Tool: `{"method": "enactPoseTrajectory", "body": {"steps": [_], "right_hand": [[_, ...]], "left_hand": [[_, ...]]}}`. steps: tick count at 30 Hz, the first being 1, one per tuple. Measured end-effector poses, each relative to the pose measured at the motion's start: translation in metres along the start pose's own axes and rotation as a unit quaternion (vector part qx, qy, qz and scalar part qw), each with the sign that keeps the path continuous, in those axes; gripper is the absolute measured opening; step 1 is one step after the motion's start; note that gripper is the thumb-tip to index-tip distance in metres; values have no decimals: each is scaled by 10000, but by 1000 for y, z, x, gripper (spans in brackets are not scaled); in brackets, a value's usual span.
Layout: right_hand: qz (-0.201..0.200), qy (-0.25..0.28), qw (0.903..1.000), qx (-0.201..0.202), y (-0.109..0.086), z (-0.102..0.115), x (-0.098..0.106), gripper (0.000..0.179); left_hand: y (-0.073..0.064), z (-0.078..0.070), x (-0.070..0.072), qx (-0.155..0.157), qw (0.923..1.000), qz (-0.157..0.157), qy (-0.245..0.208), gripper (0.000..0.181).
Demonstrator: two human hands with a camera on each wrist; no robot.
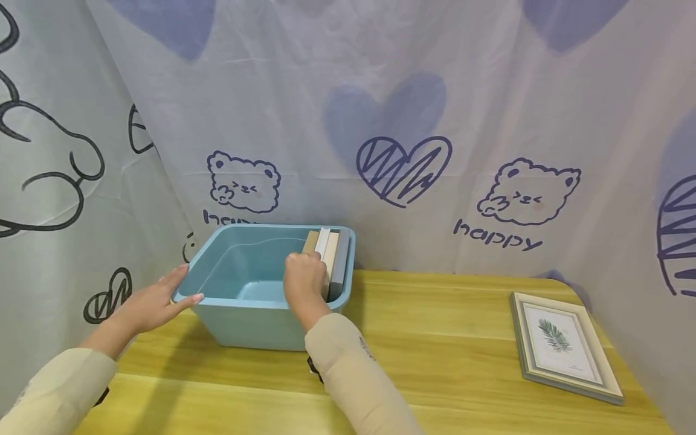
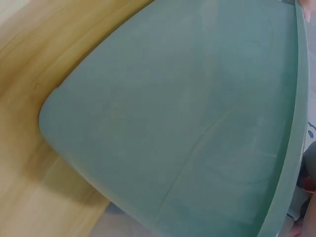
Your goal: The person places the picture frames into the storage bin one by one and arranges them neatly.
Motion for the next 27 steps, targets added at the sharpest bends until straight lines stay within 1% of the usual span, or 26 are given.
{"method": "enactPoseTrajectory", "body": {"steps": [4,7,8,10,12,14,15,17,20,24,27], "right_hand": [[25,17,10000,21,-1,-1,1,28],[-71,131,9998,112,-3,-3,2,24],[-217,250,9993,151,-5,-4,4,20],[-679,639,9954,227,-8,-7,9,13],[-1258,1129,9850,334,-12,-11,15,12],[-1850,1581,9689,447,-17,-17,23,15],[-2079,1773,9606,505,-19,-20,26,16],[-2347,2026,9488,607,-24,-27,32,16],[-2504,2262,9382,772,-29,-37,38,16],[-2462,2487,9313,1012,-36,-51,44,16],[-2505,2587,9262,1114,-41,-63,47,17]], "left_hand": [[1,-1,1,-21,10000,-23,27,89],[2,-1,0,-56,10000,-47,12,89],[2,-1,0,-51,10000,-49,14,89],[2,-1,-1,-57,10000,-45,-16,89],[2,-1,-3,-45,10000,-28,-29,89],[2,-1,-3,-41,10000,-11,-35,89],[2,-2,-4,-41,10000,-6,-41,89],[1,-2,-4,-25,10000,5,-31,89],[0,-2,-4,2,10000,40,-22,90],[-1,-1,-2,25,9999,80,77,90],[0,-1,1,-12,9998,48,178,90]]}}
Point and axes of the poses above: each hand's wrist, its own y-axis towards the middle knuckle, its own x-axis out of the back of the hand, z = x × y, the point moved 7 cm from there along y, towards the middle knuckle, and after that the axes turned 9 degrees about x, right-handed, at the moved point
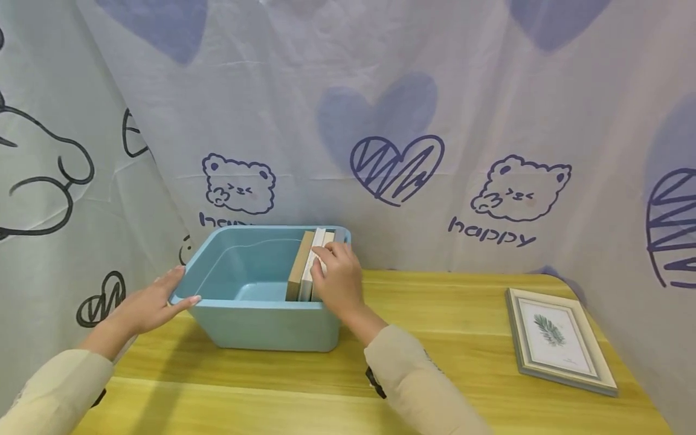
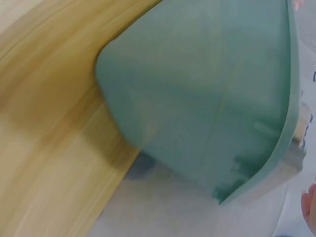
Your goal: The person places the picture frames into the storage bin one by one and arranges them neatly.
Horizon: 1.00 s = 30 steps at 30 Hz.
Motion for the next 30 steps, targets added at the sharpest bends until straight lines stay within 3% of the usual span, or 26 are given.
{"method": "enactPoseTrajectory", "body": {"steps": [5,17,30], "right_hand": [[-95,-81,9999,61,-7,-15,16,17],[122,-728,9973,-44,-35,-48,40,25],[883,-1129,9896,98,-62,-73,57,51]], "left_hand": [[1,-1,2,-44,10000,-30,34,89],[0,0,-1,4,10000,23,87,90],[-2,0,0,-4,10000,17,8,90]]}}
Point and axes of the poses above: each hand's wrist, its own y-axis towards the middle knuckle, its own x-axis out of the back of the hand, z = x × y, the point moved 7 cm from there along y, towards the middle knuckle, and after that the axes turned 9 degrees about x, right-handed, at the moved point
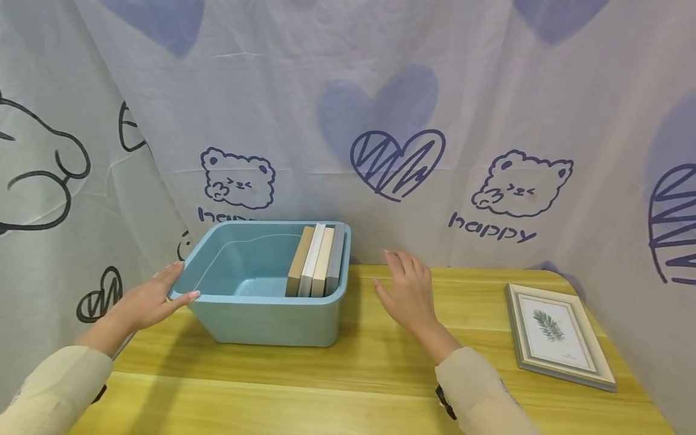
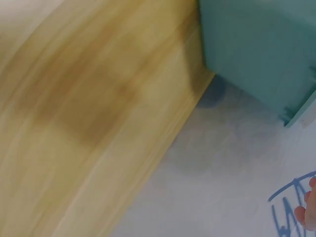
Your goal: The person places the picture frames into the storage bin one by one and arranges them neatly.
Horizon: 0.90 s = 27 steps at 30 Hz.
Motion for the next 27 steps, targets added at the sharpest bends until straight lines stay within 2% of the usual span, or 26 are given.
{"method": "enactPoseTrajectory", "body": {"steps": [4,15,27], "right_hand": [[292,-226,9993,74,-15,-10,1,60],[1470,-421,9869,-515,-65,-35,5,70],[2543,-366,9612,-1005,-120,-58,11,75]], "left_hand": [[1,0,-1,-7,10000,-5,18,90],[2,1,-1,5,10000,-41,28,89],[4,2,2,5,10000,-2,-40,89]]}}
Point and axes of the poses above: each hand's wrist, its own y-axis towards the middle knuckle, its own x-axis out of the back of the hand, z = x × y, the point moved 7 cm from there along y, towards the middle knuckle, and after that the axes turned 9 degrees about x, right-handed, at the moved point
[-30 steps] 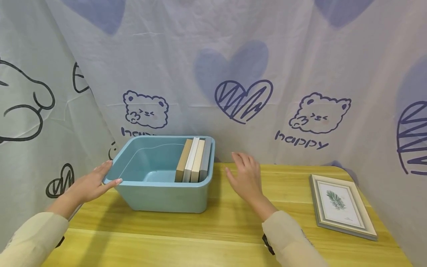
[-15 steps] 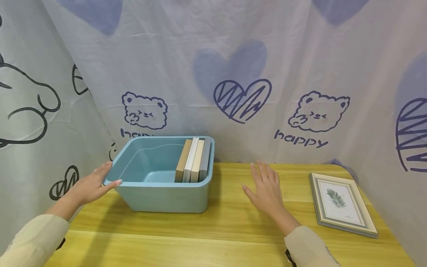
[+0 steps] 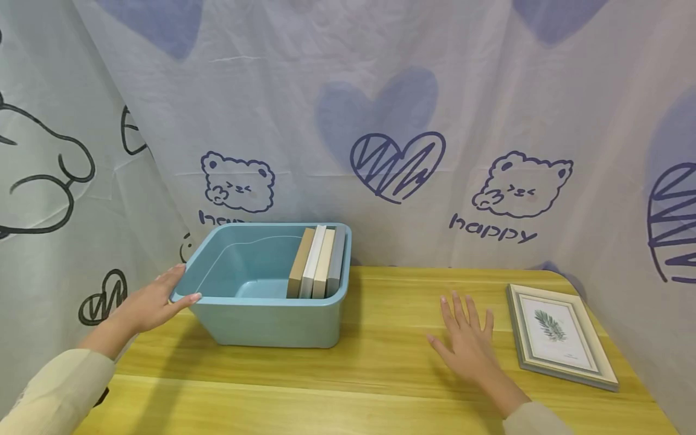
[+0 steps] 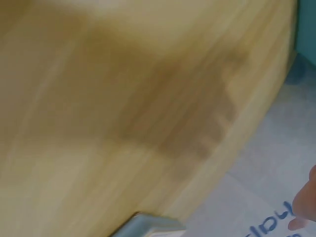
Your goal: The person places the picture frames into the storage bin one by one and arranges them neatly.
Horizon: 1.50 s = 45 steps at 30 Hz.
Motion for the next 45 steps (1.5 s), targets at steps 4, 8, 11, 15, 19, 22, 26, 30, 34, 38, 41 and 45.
{"method": "enactPoseTrajectory", "body": {"steps": [4,8,11,15,19,22,26,30,34,38,41,45], "right_hand": [[213,-69,9997,-52,-17,-12,-7,77],[334,21,9994,-46,-36,-20,-13,79],[405,16,9991,-103,-51,-28,-17,80],[350,-164,9991,-151,-68,-40,-20,82],[249,-262,9993,-85,-83,-51,-21,83],[304,-253,9992,-37,-94,-60,-22,83],[612,-169,9979,-96,-110,-76,-26,81],[964,24,9949,-298,-123,-95,-31,81],[1049,125,9938,-354,-132,-111,-33,81],[1171,304,9913,-523,-139,-126,-34,82],[1258,385,9888,-709,-142,-134,-34,82],[1098,179,9913,-710,-145,-139,-30,81]], "left_hand": [[-2,1,0,6,10000,-4,-33,89],[-2,0,-1,-26,10000,-67,-59,88],[-2,0,-2,-52,9999,-103,-62,88],[-2,-1,-3,-53,9999,-113,-101,88],[-3,-2,-3,-49,9999,-92,-124,88],[-4,-3,-4,-49,9999,-93,-112,88],[-6,-3,-3,-35,9999,-103,-122,88],[-7,-3,-2,-36,9998,-136,-146,87],[-7,-3,-3,-19,9998,-133,-134,88],[-7,-1,-4,25,9999,-109,-101,88],[-7,-1,-4,38,9999,-100,-92,89],[-6,-2,-3,19,9999,-94,-71,88]]}}
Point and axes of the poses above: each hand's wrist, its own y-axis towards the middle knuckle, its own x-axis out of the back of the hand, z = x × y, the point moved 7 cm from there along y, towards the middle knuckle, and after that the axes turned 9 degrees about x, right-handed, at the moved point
